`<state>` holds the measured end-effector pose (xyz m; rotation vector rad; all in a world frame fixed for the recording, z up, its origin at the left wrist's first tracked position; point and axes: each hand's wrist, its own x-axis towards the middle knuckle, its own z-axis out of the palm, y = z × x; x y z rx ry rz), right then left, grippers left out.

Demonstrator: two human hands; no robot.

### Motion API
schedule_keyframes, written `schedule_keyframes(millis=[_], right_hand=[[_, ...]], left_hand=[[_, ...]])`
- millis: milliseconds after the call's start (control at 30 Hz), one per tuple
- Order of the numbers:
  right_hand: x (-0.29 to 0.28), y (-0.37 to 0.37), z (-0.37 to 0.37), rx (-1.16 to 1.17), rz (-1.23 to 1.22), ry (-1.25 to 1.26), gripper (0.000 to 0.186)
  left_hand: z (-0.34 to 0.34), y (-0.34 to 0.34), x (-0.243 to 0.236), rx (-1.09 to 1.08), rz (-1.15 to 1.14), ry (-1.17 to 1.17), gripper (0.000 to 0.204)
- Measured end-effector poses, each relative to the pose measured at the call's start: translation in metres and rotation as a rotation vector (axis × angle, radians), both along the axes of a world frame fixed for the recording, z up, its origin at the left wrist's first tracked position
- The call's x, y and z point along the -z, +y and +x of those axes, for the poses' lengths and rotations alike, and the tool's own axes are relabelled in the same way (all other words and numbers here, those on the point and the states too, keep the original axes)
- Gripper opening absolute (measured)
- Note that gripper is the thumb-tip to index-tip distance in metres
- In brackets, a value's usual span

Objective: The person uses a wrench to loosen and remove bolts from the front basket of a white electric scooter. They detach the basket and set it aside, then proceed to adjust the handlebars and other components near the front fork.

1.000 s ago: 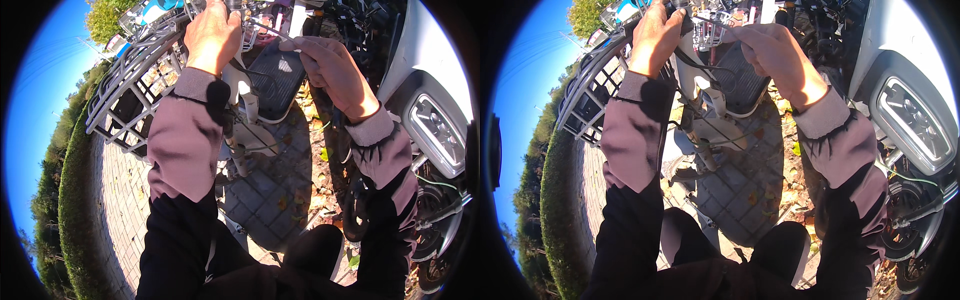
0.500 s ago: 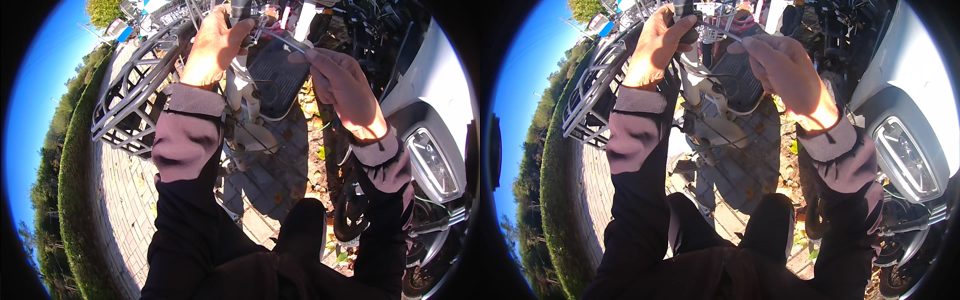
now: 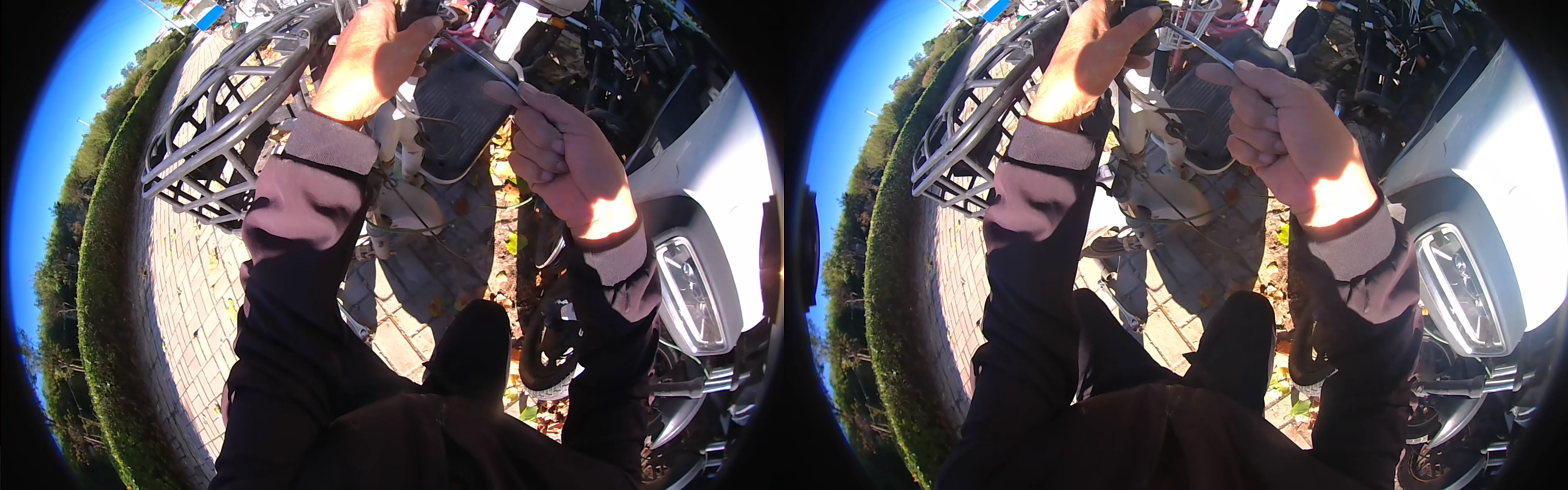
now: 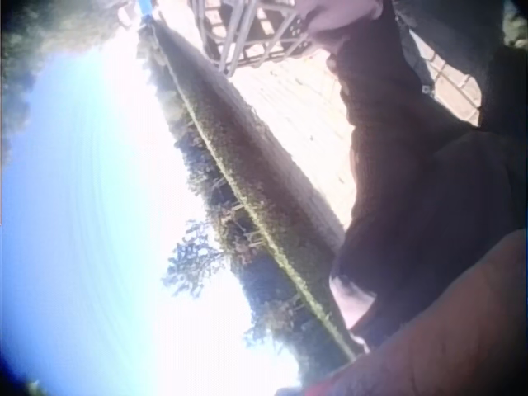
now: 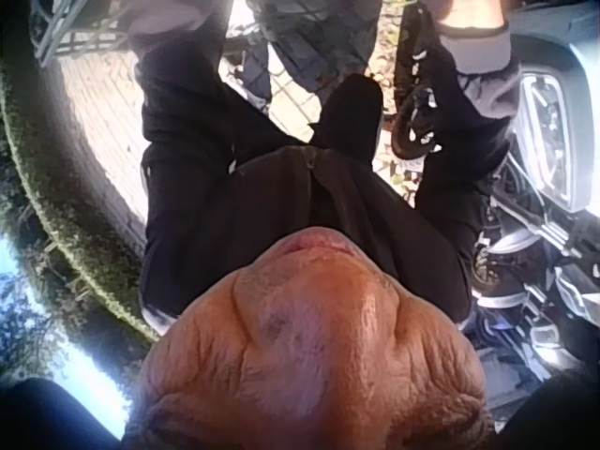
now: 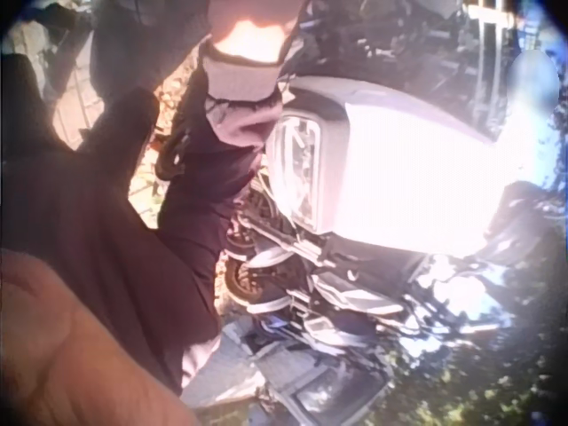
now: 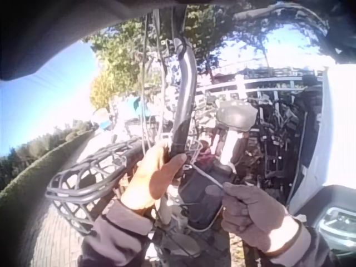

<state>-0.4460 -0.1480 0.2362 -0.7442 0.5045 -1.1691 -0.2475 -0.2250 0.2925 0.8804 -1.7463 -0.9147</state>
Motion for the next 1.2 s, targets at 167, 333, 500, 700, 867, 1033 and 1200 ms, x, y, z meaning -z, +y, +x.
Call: schedule_keyframes(millis=[167, 333, 500, 700, 867, 1033, 1200], right_hand=[[0.001, 0.002, 0.011, 0.076, -0.117, 0.176, 0.029], [-0.002, -0.007, -0.004, 0.814, -1.265, 1.705, 0.025], [-0.015, -0.003, -0.018, 0.669, -1.251, 1.807, 0.027], [-0.01, -0.009, -0.016, 0.307, -0.852, 1.131, 0.031], [-0.023, -0.009, -0.027, -0.099, -0.347, 0.795, 0.039], [-0.044, -0.003, 0.011, 0.629, -0.954, 2.024, 0.028], [-0.068, 0.017, 0.038, 0.438, -0.576, 1.909, 0.021]], left_hand=[[-0.002, 0.004, -0.005, -0.082, -0.02, -0.084, 0.022], [-0.002, 0.006, -0.006, -0.201, -0.161, -0.211, 0.022], [-0.001, 0.0, 0.001, -0.27, -0.303, -0.278, 0.023], [0.008, -0.015, 0.019, -0.22, -0.749, -0.267, 0.022], [0.002, -0.025, 0.036, -0.4, -0.683, -0.36, 0.021], [-0.003, -0.02, 0.04, -0.457, -0.762, -0.181, 0.028], [-0.003, -0.014, 0.03, -0.439, -0.511, -0.277, 0.045]])
